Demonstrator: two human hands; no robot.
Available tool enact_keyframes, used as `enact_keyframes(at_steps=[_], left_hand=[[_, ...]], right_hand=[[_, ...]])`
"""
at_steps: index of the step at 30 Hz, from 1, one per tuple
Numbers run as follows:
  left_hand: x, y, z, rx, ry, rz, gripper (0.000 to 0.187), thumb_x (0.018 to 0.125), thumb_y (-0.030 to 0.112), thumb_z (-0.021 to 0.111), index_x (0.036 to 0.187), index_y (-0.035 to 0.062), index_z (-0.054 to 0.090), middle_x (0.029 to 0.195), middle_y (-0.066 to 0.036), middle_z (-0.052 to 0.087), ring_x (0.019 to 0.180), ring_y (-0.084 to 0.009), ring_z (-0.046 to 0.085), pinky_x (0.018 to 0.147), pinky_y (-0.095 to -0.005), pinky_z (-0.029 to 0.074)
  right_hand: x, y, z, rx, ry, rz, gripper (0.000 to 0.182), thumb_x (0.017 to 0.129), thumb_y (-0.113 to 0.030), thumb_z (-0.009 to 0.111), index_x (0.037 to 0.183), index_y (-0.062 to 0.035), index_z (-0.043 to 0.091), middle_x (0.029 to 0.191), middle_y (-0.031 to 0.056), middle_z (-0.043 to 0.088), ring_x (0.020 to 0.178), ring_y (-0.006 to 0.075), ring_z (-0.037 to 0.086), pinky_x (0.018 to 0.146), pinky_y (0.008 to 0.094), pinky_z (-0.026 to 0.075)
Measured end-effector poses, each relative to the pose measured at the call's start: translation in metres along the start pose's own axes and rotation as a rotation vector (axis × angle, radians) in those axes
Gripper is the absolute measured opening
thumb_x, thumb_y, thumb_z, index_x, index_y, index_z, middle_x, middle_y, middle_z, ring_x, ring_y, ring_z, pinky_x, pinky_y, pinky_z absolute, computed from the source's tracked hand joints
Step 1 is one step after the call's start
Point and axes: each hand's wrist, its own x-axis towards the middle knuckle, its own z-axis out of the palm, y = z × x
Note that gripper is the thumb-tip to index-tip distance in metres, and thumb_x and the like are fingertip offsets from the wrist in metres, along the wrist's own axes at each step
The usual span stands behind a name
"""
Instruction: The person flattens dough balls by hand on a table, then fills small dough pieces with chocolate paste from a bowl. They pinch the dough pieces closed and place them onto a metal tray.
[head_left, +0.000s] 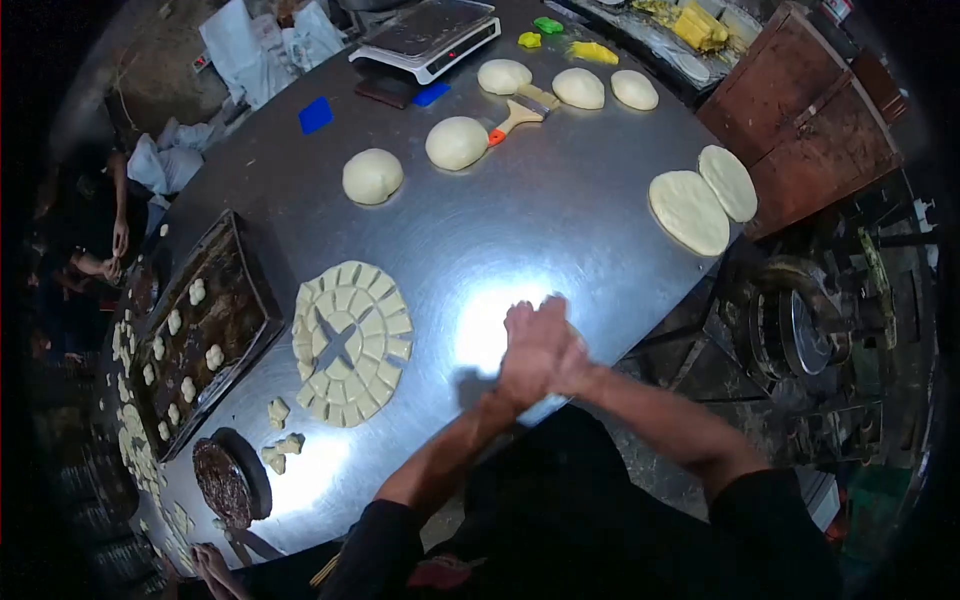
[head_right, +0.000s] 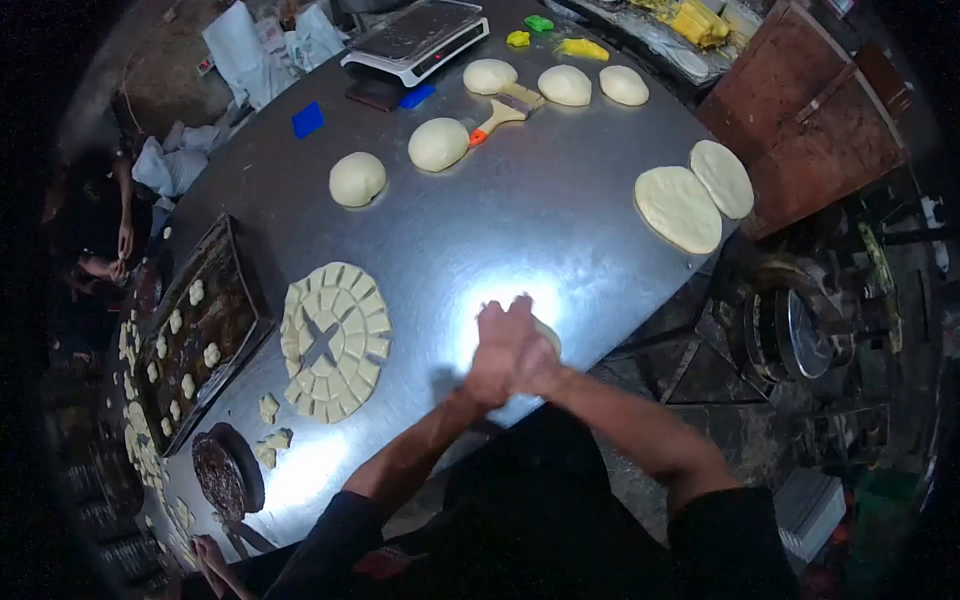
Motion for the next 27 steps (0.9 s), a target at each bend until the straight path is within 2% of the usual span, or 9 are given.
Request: enact_keyframes(at_steps=[1,3,4,5,10,12,15,18,27], left_hand=[[-0.013,0.016,0.007,-0.426,0.378,0.3,0.071,0.082,0.034,0.061,0.139,-0.0045,0.04,0.142,-0.023,0.042,0.137,-0.0364,0.032,0.114,-0.0528,0.016],[-0.015,-0.004,0.026,-0.085,0.387,0.319,0.069,0.081,0.029,0.06,0.138,-0.0044,0.041,0.141,-0.022,0.044,0.138,-0.0343,0.031,0.115,-0.0514,0.015],[-0.005,-0.016,0.028,0.266,0.408,0.347,0.067,0.079,0.023,0.06,0.138,-0.0044,0.041,0.14,-0.021,0.046,0.139,-0.0323,0.03,0.115,-0.0501,0.014],[0.002,-0.026,0.029,0.086,0.119,0.243,0.071,0.081,0.023,0.057,0.143,-0.0041,0.035,0.148,-0.02,0.036,0.142,-0.033,0.026,0.115,-0.0556,0.008],[0.057,-0.068,0.02,0.203,0.101,0.302,0.066,0.092,0.03,0.048,0.146,-0.0027,0.029,0.153,-0.018,0.027,0.143,-0.0309,0.023,0.117,-0.0494,0.011],[0.052,-0.059,0.011,-0.169,0.18,0.026,0.072,0.091,0.038,0.05,0.144,-0.0058,0.029,0.153,-0.021,0.026,0.142,-0.0338,0.024,0.116,-0.05,0.013],[-0.008,-0.087,0.021,0.511,0.154,0.213,0.083,0.087,0.048,0.054,0.142,-0.0096,0.029,0.151,-0.025,0.027,0.142,-0.0363,0.024,0.116,-0.0514,0.015],[-0.003,-0.09,0.007,0.406,0.13,0.167,0.092,0.081,0.056,0.058,0.138,-0.0116,0.034,0.147,-0.028,0.03,0.141,-0.0372,0.025,0.115,-0.053,0.017],[-0.018,-0.07,-0.001,0.566,-0.036,0.126,0.08,0.092,0.054,0.046,0.145,-0.0035,0.029,0.154,-0.027,0.015,0.144,-0.0404,0.01,0.115,-0.0563,0.005]], right_hand=[[0.0,0.008,0.01,-0.001,-0.003,0.005,0.057,0.09,-0.03,0.053,0.136,-0.0009,0.038,0.139,0.0222,0.04,0.131,0.0356,0.039,0.105,0.0534,0.033],[-0.001,0.022,0.037,-1.243,0.182,-0.166,0.068,0.093,-0.036,0.045,0.147,-0.0031,0.022,0.152,0.0213,0.022,0.142,0.034,0.022,0.116,0.0467,0.023],[0.02,0.031,0.028,-1.243,0.184,-0.174,0.068,0.093,-0.036,0.045,0.147,-0.0031,0.022,0.152,0.0213,0.022,0.142,0.034,0.022,0.116,0.0467,0.023],[0.043,0.041,0.018,-1.155,0.17,-0.176,0.067,0.093,-0.038,0.044,0.147,-0.0035,0.023,0.152,0.0211,0.023,0.142,0.0339,0.022,0.116,0.0475,0.021],[0.058,0.025,-0.02,-0.707,0.038,-0.142,0.065,0.095,-0.043,0.041,0.146,-0.0055,0.027,0.152,0.0201,0.024,0.142,0.0332,0.02,0.116,0.0514,0.011],[0.057,0.013,-0.024,-0.519,0.0,-0.122,0.064,0.096,-0.045,0.039,0.146,-0.0063,0.028,0.152,0.0197,0.025,0.143,0.0329,0.019,0.116,0.053,0.007],[0.042,0.02,-0.05,-0.787,-0.159,0.074,0.066,0.096,-0.051,0.036,0.148,-0.0107,0.028,0.155,0.0163,0.02,0.145,0.0299,0.014,0.115,0.0572,0.007],[0.062,0.035,-0.061,-0.775,-0.071,-0.091,0.064,0.094,-0.05,0.043,0.148,-0.0175,0.031,0.155,0.0153,0.021,0.145,0.0304,0.014,0.115,0.0581,0.007],[-0.013,0.014,-0.066,-0.754,-0.068,0.194,0.059,0.096,-0.043,0.043,0.149,-0.0197,0.029,0.157,0.0152,0.015,0.146,0.035,0.009,0.112,0.0627,0.008]])
